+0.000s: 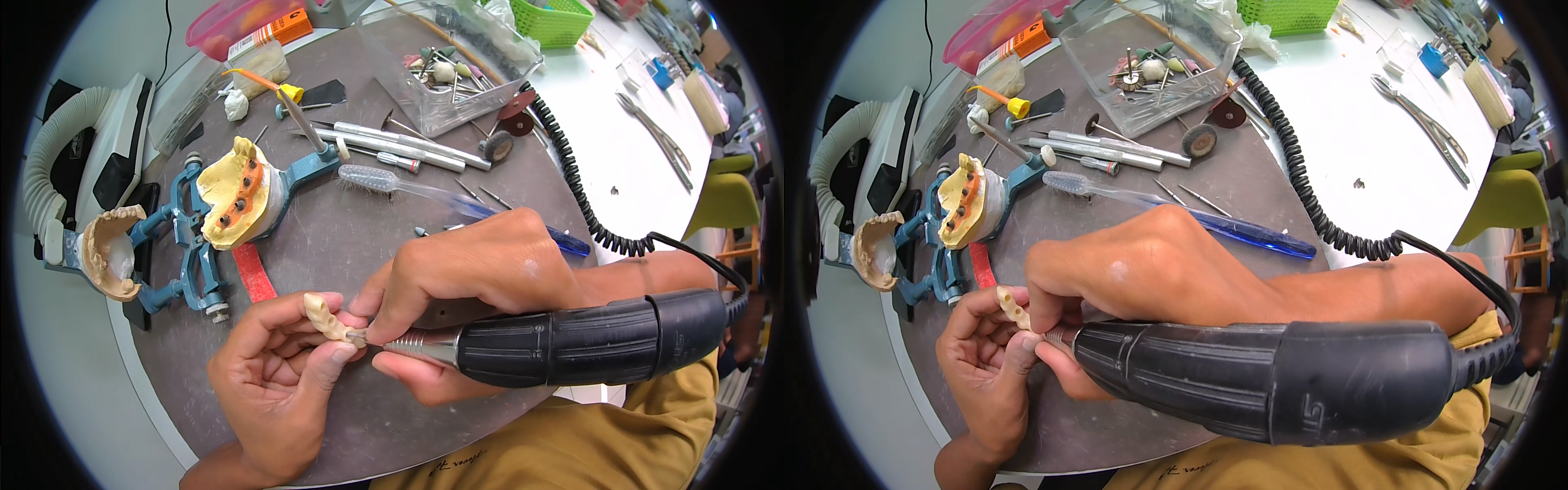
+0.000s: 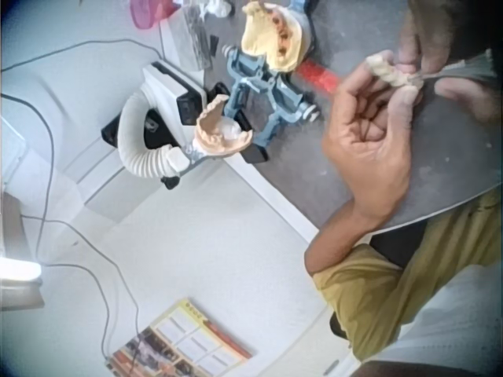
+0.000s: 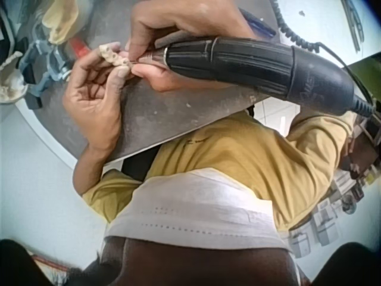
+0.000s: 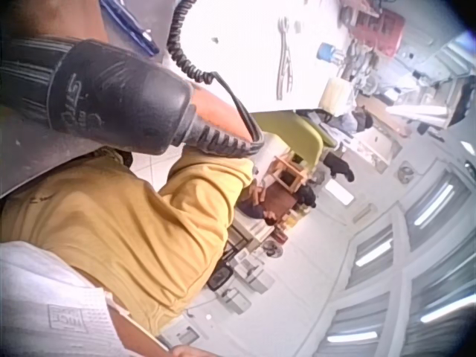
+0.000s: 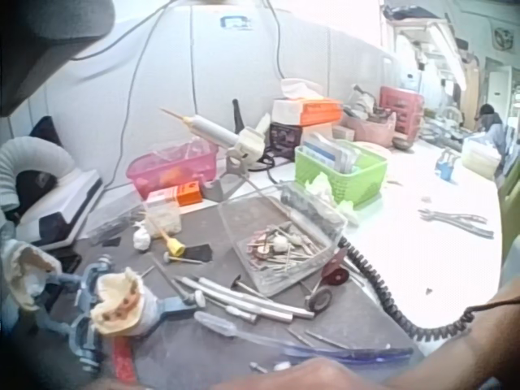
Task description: The person cleans a dental bridge with a brush and grinds its inner and outer surfaces using a rotary tool.
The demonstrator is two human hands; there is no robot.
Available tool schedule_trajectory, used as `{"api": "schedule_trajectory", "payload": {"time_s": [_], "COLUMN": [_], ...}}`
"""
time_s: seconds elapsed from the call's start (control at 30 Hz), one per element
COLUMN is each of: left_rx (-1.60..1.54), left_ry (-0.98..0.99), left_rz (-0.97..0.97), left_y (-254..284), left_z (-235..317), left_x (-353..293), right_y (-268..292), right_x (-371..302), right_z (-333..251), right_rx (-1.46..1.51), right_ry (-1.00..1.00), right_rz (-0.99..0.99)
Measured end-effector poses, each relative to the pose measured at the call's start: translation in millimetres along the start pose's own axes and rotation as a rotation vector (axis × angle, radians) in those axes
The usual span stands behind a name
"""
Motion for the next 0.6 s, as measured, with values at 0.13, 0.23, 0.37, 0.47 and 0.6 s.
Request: {"api": "schedule_trajectory", "payload": {"time_s": [0.13, 0.23, 0.37, 0.47, 0.6], "left_rx": [0.007, 0.005, -0.021, -0.065, -0.154], "left_ry": [0.0, 0.009, 0.03, 0.072, 0.169], "left_rz": [-0.027, -0.028, -0.027, -0.078, -0.085], "left_y": [0, 0, -1, -3, -1], "left_z": [0, -2, 0, 0, -5], "left_x": [0, 1, 2, 7, 6], "right_y": [1, 2, 8, 14, 12], "right_x": [1, 2, 8, 5, 4], "right_z": [1, 1, -10, -8, -6], "right_rx": [0.052, 0.078, 0.112, 0.042, -0.092], "right_ry": [0.139, 0.002, -0.019, 0.001, 0.042], "right_rz": [-0.038, -0.047, -0.026, 0.082, 0.109]}}
Point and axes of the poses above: each hand's wrist, its own x-axis towards the middle knuckle, its own y-axis out of the back of the hand, z = x × y, the point moved 8 cm from there along x, towards the middle knuckle, and after that the axes turned 15 degrees about -z, right-handed, at the moved point
